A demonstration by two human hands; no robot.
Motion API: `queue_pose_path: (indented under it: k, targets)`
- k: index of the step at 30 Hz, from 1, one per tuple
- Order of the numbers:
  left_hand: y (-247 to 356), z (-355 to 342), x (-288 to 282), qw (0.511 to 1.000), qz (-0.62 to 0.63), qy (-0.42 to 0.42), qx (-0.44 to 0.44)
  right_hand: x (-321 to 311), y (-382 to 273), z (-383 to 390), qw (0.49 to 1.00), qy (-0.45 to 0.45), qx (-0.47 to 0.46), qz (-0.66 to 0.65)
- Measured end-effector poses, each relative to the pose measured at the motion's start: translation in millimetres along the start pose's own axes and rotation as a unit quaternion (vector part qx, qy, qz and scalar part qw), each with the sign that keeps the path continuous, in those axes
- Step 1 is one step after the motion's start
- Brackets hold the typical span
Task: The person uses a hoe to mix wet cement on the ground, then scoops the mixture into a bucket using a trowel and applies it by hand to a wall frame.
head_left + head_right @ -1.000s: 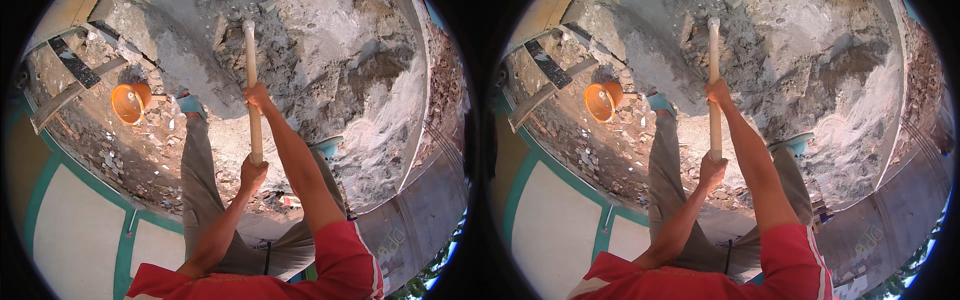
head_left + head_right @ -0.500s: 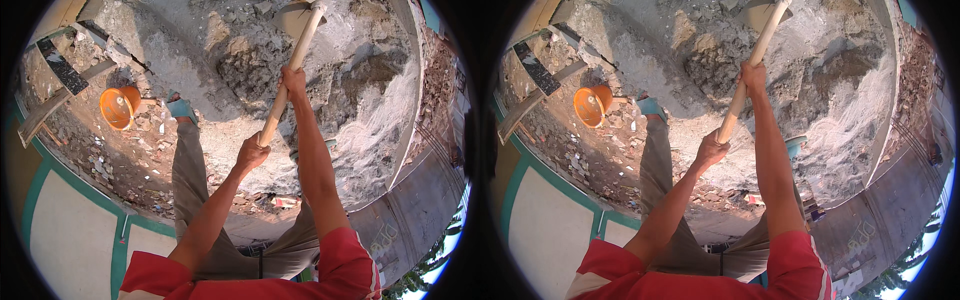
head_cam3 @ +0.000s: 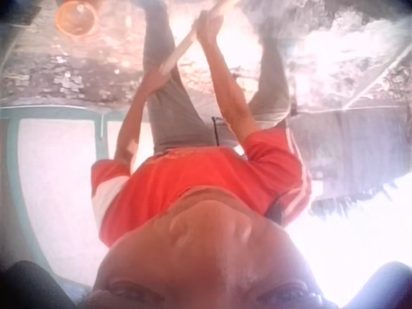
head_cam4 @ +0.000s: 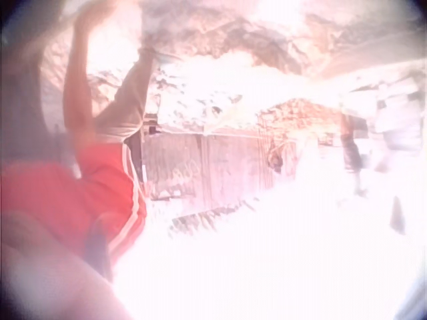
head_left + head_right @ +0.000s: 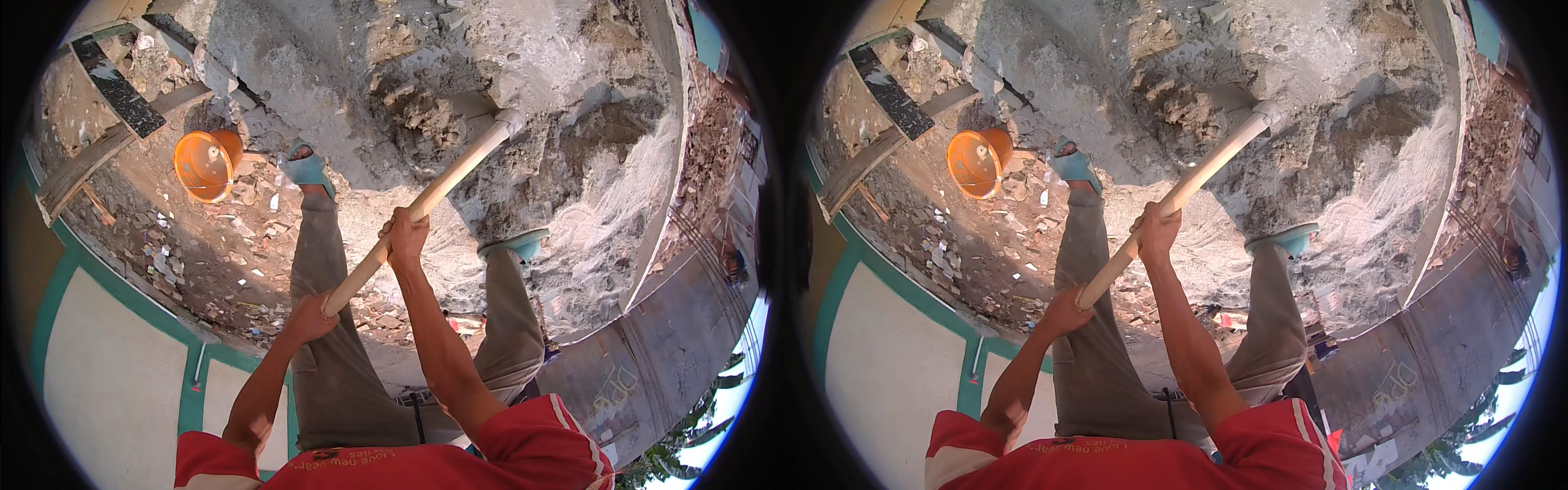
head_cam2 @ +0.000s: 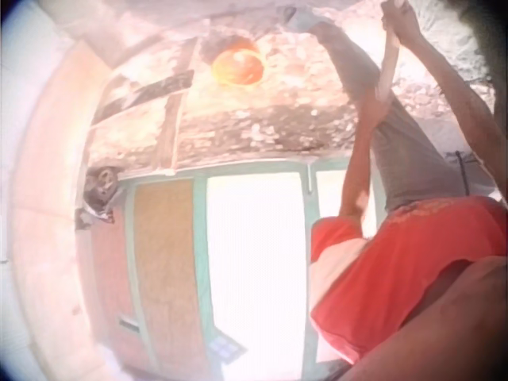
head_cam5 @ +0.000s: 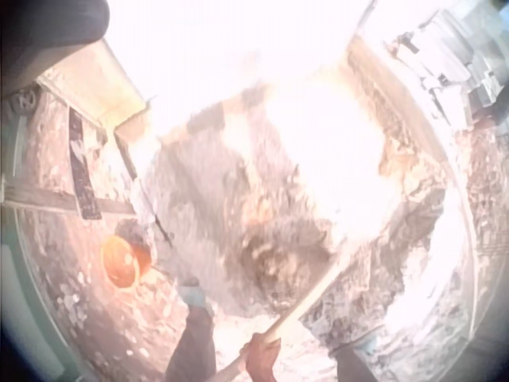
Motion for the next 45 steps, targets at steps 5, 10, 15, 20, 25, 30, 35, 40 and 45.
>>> queue_pose_path:
  k: [5, 10, 15, 20, 25, 30, 35, 40, 45]
  targets:
    - [10.6, 43.9, 40.8, 0.999, -0.045, 0.02, -0.02, -25.1, -5.9, 17.7, 0.998, -0.015, 0.055, 0.036]
    - [110.4, -59.9, 106.1, 0.971, 0.235, 0.006, -0.047, -16.4, -59.7, -126.0, 0.968, -0.119, 0.105, 0.193]
    - [137.9, -111.1, 112.7, 0.97, 0.228, 0.077, -0.022, 12.5, -125.3, -150.3, 0.958, -0.137, -0.022, 0.251]
    - [115.5, -159.2, 78.8, 0.987, 0.124, 0.098, 0.039, 36.2, -135.7, -170.3, 0.969, -0.125, -0.088, 0.196]
    - [76.9, -138.5, 95.4, 0.991, 0.098, 0.085, 0.019, 8.4, -73.5, -174.6, 0.981, -0.105, -0.063, 0.151]
    - [55.3, -70.8, 137.0, 0.994, 0.066, 0.087, 0.028, -42.6, -52.9, -103.0, 0.988, -0.108, -0.009, 0.114]
    - [121.2, -165.5, 93.1, 0.99, -0.009, 0.092, 0.103, -22.5, -153.1, -172.9, 0.989, -0.076, -0.096, 0.085]
    - [115.2, -186.4, 38.6, 0.994, 0.007, 0.1, 0.053, 41.3, -122.1, -211.5, 0.989, -0.09, -0.021, 0.113]
    - [44.8, -116.5, 39.0, 0.99, 0.041, 0.133, 0.014, 44.4, -44.6, -141.0, 0.991, -0.128, -0.005, 0.042]
Point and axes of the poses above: each hand's wrist, its own z-axis away from the middle knuckle, its own x-axis out of the palm, y = z × x, the point moved 5 cm from there along -z, towards the middle knuckle, and after that the axes turned 3 degrees about z, right-handed, at the moved point
